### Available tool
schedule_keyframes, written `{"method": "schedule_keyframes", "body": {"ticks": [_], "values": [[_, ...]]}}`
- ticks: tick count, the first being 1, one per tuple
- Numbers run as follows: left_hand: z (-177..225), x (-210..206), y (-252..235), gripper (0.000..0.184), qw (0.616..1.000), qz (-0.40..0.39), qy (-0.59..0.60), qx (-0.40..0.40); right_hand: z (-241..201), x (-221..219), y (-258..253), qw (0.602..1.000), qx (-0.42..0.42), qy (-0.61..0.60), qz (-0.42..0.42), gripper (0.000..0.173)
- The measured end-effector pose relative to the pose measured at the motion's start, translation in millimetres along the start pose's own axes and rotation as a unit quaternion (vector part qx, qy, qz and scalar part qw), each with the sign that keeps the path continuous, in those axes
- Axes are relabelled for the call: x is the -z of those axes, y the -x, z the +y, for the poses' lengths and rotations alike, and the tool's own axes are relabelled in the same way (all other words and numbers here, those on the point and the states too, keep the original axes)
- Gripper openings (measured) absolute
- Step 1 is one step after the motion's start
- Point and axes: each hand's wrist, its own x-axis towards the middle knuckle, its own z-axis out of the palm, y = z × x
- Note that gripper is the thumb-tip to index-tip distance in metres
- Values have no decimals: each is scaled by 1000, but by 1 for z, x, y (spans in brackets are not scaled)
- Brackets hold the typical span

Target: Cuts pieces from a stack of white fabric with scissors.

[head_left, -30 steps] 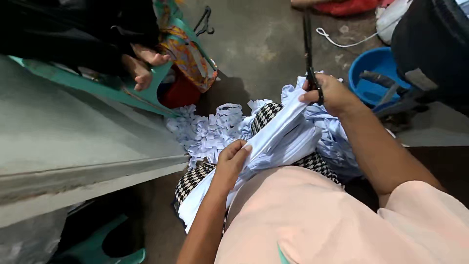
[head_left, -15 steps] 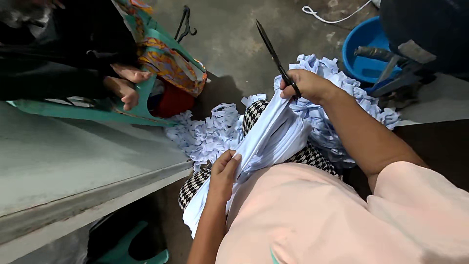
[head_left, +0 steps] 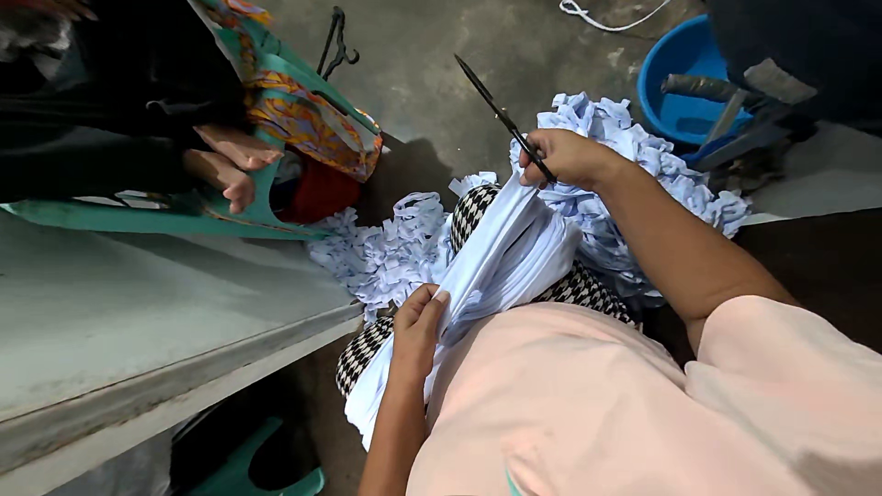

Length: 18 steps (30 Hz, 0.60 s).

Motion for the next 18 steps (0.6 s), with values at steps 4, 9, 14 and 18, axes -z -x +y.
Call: {"method": "schedule_keyframes", "body": {"ticks": [4,9,14,18], "values": [[-11,1,-3,19,1000,5,-16,16,8,0,-6,999,-8,38,1,32],[-16,0,-5,19,999,12,-40,23,12,5,-3,999,4,43,30,34],[-18,-1,-9,20,999,13,-34,10,3,19,16,993,66,36,87,37],[-19,-2,-7,17,999,19,-26,4,-9,24,38,985,106,52,123,38]]}}
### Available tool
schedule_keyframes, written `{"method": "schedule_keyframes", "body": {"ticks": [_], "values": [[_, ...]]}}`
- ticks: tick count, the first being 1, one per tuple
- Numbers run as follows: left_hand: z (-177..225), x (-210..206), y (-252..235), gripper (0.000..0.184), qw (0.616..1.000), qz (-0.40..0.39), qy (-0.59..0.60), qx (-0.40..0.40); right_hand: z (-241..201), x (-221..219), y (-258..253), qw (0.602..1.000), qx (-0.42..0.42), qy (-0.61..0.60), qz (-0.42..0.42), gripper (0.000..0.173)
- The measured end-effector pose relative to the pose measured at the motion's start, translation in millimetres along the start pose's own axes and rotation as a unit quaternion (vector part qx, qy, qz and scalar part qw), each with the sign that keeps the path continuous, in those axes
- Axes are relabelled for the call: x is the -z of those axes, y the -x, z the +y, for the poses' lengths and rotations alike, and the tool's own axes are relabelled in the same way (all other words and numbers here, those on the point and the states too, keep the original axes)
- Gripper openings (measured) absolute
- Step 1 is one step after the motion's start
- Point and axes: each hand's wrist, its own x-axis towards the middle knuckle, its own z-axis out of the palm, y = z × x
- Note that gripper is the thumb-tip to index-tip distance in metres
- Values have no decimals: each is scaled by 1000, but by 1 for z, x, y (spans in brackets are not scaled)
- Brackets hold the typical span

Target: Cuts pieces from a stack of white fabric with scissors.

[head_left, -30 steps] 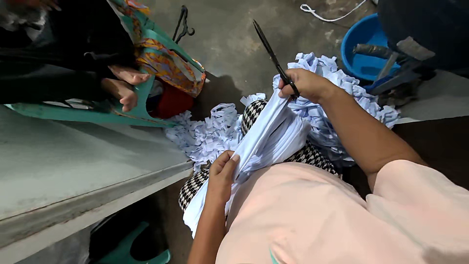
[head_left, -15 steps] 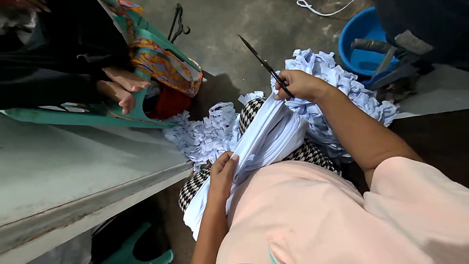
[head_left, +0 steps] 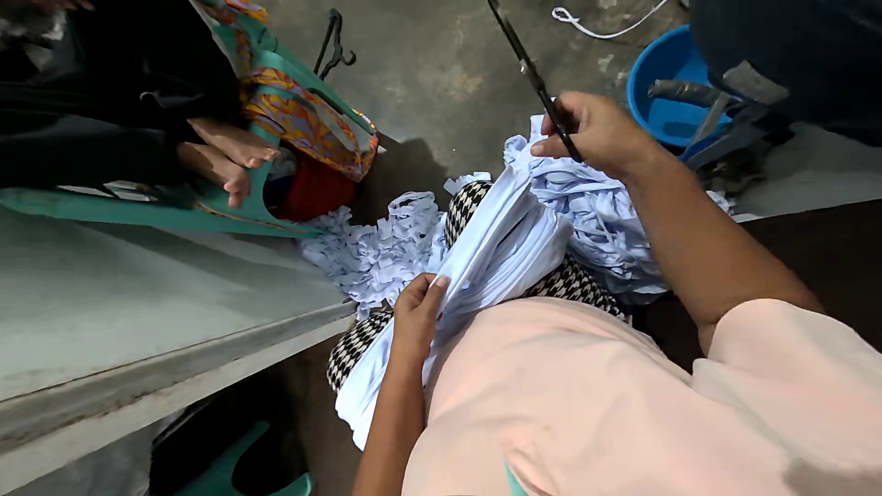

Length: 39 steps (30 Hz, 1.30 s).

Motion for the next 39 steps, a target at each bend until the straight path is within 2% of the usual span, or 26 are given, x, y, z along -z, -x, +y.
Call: {"method": "schedule_keyframes", "body": {"ticks": [5,7,9,12,14,16,18,20,25,31,39], "values": [[-5,3,1,18,1000,8,-3,-2,-20,-4,25,997,57,43,-21,43],[-10,6,-1,17,1000,-5,-13,3,-33,-15,42,993,74,25,-87,43],[-15,8,-4,18,999,-25,-31,8,-41,-31,65,978,74,-12,-193,46],[-19,8,-9,20,998,-45,-44,8,-37,-45,104,913,-3,-36,-407,78],[-20,6,-11,20,997,-53,-47,-6,-30,-45,125,859,-96,-9,-503,71],[-21,4,-12,19,997,-50,-49,-20,-31,-40,140,815,-185,41,-547,59],[-22,4,-12,20,997,-44,-45,-34,-34,-36,148,796,-229,70,-555,57],[-21,4,-11,20,998,-42,-31,-34,-36,-36,152,796,-245,79,-548,62],[-15,4,-9,19,998,-55,31,-1,-48,-57,150,822,-252,110,-499,59],[-15,1,-6,13,996,-64,69,4,-56,-85,147,854,-237,105,-451,43],[-14,-4,-6,11,994,-67,89,-8,-49,-97,145,885,-229,70,-398,42]]}}
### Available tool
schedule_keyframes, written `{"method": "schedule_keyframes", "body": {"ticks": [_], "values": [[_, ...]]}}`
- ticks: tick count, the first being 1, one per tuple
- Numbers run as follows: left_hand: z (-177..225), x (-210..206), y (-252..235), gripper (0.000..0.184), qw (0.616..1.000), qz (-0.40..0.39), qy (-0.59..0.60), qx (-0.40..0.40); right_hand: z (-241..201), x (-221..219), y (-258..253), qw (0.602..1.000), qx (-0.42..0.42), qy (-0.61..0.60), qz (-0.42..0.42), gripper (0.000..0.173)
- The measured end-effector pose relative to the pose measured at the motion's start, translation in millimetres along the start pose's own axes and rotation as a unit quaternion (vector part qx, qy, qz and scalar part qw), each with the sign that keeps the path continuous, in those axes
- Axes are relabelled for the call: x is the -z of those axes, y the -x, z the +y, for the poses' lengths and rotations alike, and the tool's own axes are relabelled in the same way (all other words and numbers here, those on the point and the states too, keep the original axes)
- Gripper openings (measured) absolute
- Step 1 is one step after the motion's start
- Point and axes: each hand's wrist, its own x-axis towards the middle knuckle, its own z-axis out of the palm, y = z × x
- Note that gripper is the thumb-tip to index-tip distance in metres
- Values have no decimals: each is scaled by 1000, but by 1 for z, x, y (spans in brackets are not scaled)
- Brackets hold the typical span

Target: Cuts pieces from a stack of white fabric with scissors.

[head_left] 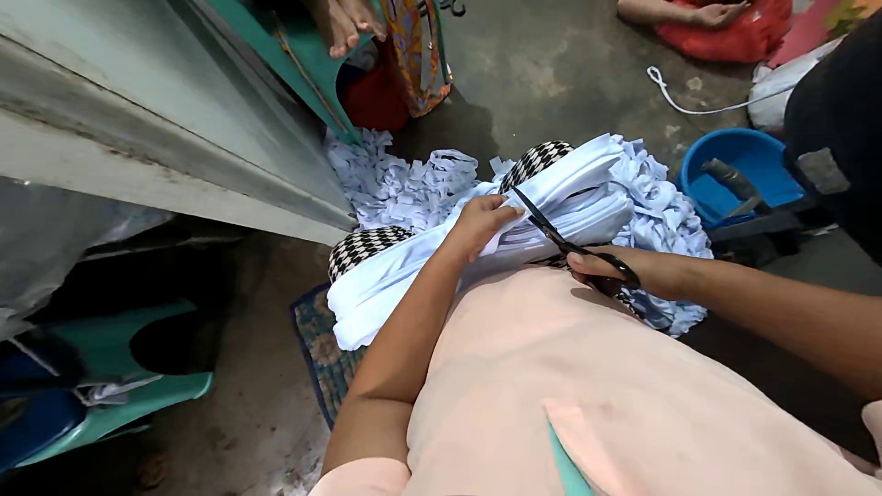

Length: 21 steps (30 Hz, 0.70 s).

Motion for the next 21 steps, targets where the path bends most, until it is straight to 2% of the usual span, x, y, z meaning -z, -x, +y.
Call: {"method": "schedule_keyframes", "body": {"ticks": [9,14,21], "values": [[-4,-2,-4,13,1000,5,8,5,22,-5,-8,997,41,-27,54,34],[-7,-2,-5,12,1000,15,6,-4,38,-1,-12,997,58,-18,56,32],[-8,-2,-5,12,1000,-3,-5,-2,18,2,-13,999,25,-30,31,29]]}}
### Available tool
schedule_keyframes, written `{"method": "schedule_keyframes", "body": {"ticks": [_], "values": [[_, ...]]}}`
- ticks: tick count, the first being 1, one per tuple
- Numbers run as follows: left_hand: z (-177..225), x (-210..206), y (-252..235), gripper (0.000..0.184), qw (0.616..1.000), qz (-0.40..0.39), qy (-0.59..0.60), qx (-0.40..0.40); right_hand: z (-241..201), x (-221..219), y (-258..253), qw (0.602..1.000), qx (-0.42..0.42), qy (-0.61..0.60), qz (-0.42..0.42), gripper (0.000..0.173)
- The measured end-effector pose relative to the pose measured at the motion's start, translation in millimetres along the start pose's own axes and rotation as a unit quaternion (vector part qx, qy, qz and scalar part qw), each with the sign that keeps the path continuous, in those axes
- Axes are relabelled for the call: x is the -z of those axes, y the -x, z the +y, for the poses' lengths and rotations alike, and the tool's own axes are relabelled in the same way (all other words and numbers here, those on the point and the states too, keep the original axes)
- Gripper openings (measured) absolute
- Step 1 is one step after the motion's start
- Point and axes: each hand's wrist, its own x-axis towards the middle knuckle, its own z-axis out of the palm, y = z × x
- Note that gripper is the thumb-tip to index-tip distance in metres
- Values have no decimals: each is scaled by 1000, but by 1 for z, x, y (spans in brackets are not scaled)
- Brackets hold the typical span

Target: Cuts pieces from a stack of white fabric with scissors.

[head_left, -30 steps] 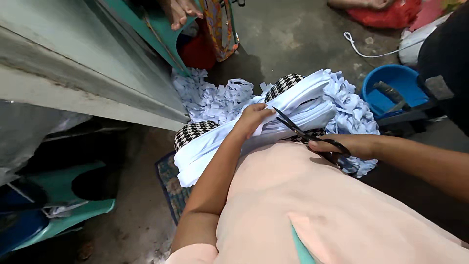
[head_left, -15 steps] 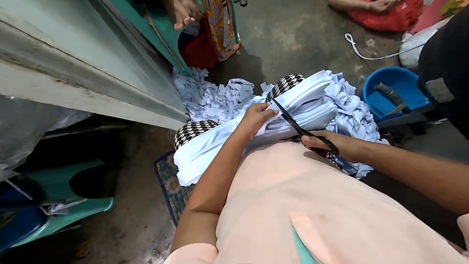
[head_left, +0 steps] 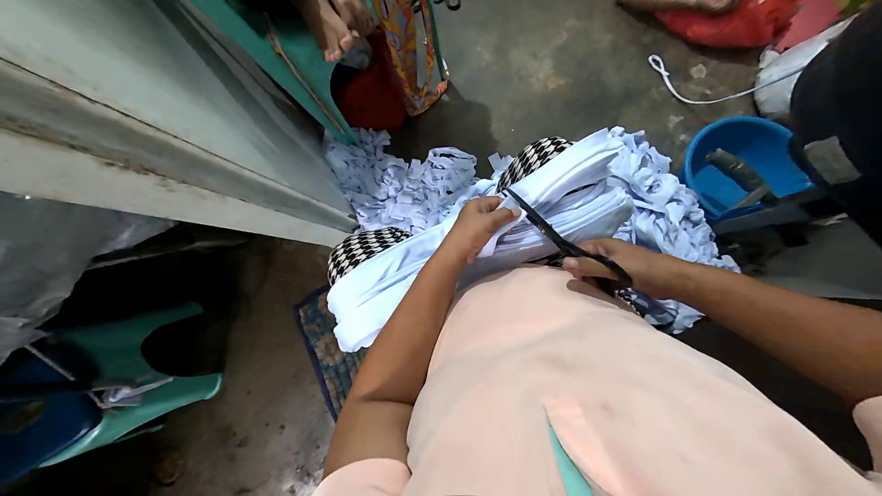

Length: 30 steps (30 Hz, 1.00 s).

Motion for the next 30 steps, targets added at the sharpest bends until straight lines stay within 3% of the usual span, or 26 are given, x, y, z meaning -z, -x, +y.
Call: {"method": "schedule_keyframes", "body": {"ticks": [10,15,19,23,30], "values": [[-2,0,0,14,1000,-2,0,8,16,2,-12,998,46,16,26,28],[12,20,10,13,998,-34,-25,-38,-2,14,-9,967,128,195,104,40],[51,41,18,11,980,-40,-83,-176,-68,23,-7,898,266,276,217,38],[105,52,24,26,941,24,-139,-307,-153,22,-19,865,362,268,223,37],[155,73,18,39,887,123,-156,-417,-251,18,-23,818,396,351,225,24]]}}
